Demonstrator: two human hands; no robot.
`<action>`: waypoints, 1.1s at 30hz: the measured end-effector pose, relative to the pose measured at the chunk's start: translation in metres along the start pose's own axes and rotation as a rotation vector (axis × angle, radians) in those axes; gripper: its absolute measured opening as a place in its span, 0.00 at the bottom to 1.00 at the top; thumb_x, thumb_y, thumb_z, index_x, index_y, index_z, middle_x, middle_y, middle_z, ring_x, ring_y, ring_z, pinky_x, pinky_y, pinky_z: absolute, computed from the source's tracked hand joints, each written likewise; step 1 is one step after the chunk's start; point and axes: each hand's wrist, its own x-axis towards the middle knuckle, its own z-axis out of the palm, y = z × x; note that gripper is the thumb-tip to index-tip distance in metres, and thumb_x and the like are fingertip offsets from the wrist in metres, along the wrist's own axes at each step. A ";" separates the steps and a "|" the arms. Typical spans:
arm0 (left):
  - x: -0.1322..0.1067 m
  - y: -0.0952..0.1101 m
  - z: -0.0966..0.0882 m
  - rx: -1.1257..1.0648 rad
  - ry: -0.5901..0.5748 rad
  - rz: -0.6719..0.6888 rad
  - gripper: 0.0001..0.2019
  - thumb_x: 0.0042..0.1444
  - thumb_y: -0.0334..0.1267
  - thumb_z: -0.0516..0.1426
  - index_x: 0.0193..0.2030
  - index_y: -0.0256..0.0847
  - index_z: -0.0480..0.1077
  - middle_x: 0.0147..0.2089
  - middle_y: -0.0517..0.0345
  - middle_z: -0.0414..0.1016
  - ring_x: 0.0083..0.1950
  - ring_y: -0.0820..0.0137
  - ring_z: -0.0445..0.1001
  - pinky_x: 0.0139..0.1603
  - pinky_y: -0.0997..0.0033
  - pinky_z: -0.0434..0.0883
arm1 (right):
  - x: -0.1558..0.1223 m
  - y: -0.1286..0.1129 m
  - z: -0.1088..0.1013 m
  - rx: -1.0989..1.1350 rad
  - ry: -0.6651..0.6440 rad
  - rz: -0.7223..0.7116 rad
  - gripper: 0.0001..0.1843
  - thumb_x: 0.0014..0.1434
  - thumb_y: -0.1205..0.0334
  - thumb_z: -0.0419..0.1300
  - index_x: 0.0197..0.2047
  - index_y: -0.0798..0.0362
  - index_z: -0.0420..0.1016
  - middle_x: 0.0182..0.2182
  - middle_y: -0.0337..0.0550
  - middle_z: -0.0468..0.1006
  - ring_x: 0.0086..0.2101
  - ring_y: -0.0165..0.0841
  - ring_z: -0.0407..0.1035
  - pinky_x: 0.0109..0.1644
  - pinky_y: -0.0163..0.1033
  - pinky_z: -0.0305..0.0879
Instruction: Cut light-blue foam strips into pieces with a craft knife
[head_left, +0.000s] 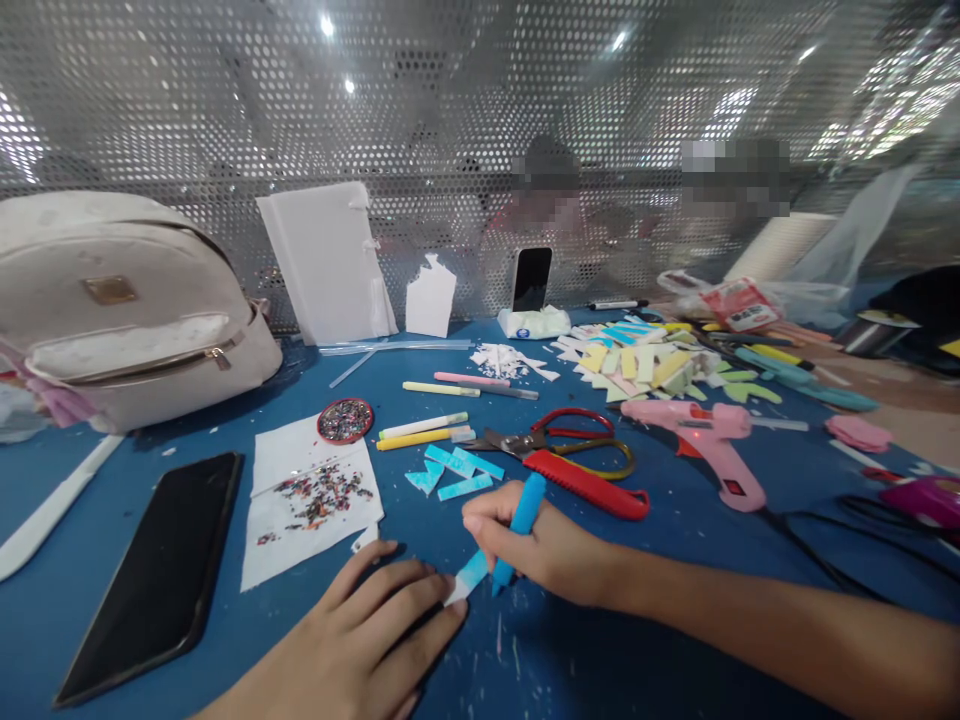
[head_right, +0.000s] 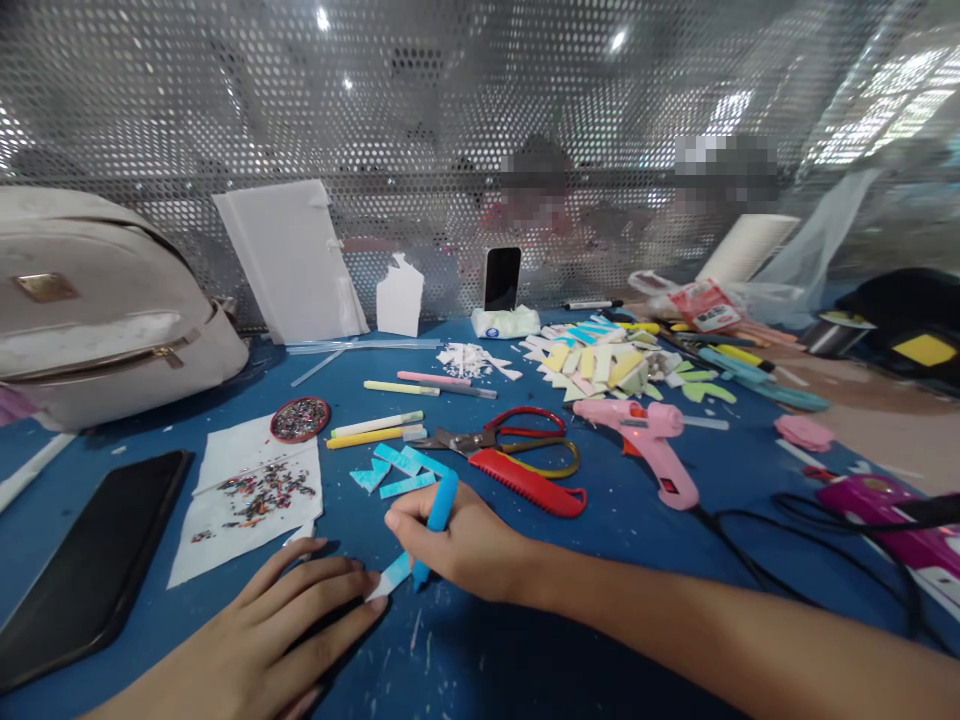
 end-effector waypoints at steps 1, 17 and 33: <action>0.000 0.000 0.000 0.001 0.002 -0.001 0.19 0.72 0.37 0.45 0.64 0.44 0.68 0.60 0.61 0.73 0.62 0.68 0.65 0.76 0.59 0.37 | 0.000 0.000 0.000 -0.004 0.019 0.001 0.21 0.66 0.57 0.50 0.22 0.52 0.56 0.19 0.33 0.59 0.23 0.28 0.56 0.28 0.36 0.52; 0.004 0.001 -0.003 -0.013 0.014 -0.003 0.18 0.73 0.38 0.45 0.62 0.43 0.70 0.58 0.62 0.73 0.61 0.68 0.65 0.75 0.61 0.36 | 0.000 0.002 0.000 -0.018 0.069 -0.006 0.20 0.67 0.56 0.49 0.23 0.52 0.58 0.21 0.34 0.59 0.25 0.29 0.56 0.30 0.36 0.53; 0.004 0.000 -0.003 0.010 0.023 0.000 0.18 0.72 0.38 0.47 0.62 0.44 0.70 0.58 0.61 0.73 0.60 0.68 0.67 0.76 0.59 0.40 | -0.002 0.001 -0.001 0.035 0.127 -0.020 0.21 0.68 0.53 0.50 0.24 0.52 0.60 0.23 0.36 0.61 0.26 0.31 0.57 0.32 0.37 0.54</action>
